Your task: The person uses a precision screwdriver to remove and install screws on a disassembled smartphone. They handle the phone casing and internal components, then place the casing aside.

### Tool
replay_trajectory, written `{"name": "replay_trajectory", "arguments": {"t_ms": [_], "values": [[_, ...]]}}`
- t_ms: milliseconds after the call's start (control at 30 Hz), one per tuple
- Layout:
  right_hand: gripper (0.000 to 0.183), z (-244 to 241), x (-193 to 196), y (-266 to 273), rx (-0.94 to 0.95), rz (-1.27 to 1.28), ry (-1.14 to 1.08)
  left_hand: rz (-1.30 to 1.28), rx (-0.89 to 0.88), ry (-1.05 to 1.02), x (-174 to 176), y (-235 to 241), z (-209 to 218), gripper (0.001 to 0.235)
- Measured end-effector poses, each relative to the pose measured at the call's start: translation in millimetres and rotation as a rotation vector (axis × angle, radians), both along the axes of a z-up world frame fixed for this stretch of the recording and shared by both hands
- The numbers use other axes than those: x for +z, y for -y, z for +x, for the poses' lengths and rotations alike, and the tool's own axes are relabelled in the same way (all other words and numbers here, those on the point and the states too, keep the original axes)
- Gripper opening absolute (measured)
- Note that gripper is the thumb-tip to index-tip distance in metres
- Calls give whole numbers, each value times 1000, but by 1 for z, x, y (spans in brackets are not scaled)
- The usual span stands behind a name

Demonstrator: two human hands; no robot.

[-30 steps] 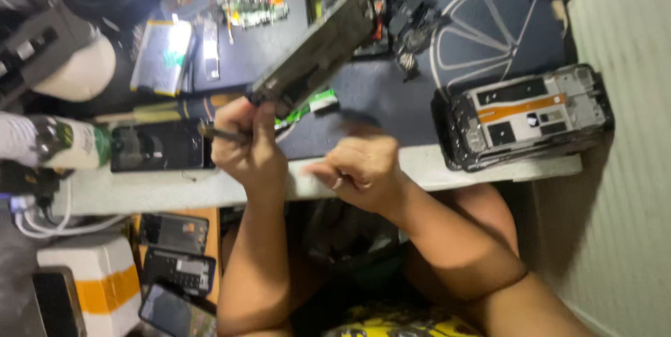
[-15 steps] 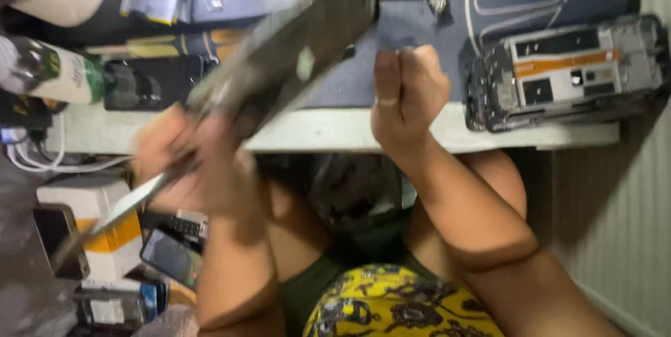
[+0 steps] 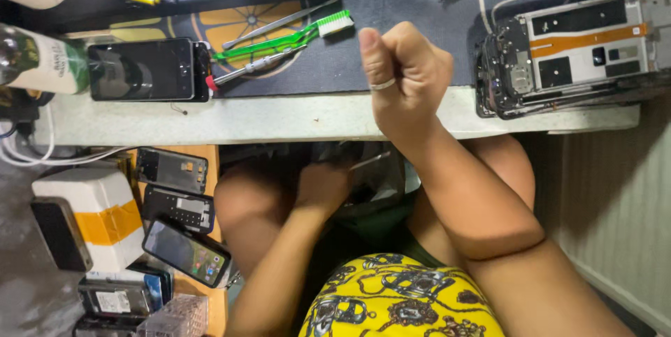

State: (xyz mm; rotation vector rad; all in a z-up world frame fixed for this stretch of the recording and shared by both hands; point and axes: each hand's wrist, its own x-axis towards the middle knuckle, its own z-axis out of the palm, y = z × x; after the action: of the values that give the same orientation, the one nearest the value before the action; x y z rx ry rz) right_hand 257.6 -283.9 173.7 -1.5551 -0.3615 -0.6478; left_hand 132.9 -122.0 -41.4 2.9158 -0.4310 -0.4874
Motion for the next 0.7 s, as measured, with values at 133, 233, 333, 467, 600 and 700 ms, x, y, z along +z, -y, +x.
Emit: {"name": "replay_trajectory", "arguments": {"t_ms": [133,233,333,467,600,700], "values": [[41,-1,-27,7,19,-77,14,92,-103,-112,-114,20,9,15],[38,-6,-39,10,53,-86,4,138,-131,-205,-142,18,6,13],[34,-4,-44,13,79,-153,28,148,-184,-268,-137,22,18,13],[35,-1,-47,17,82,-251,-11,100,-251,-398,-107,37,19,13],[29,-3,-47,9,97,-138,-209,-4,-295,-666,-24,27,2,14],[27,2,-43,5,40,-176,2,-138,-359,-730,80,23,18,16]]}}
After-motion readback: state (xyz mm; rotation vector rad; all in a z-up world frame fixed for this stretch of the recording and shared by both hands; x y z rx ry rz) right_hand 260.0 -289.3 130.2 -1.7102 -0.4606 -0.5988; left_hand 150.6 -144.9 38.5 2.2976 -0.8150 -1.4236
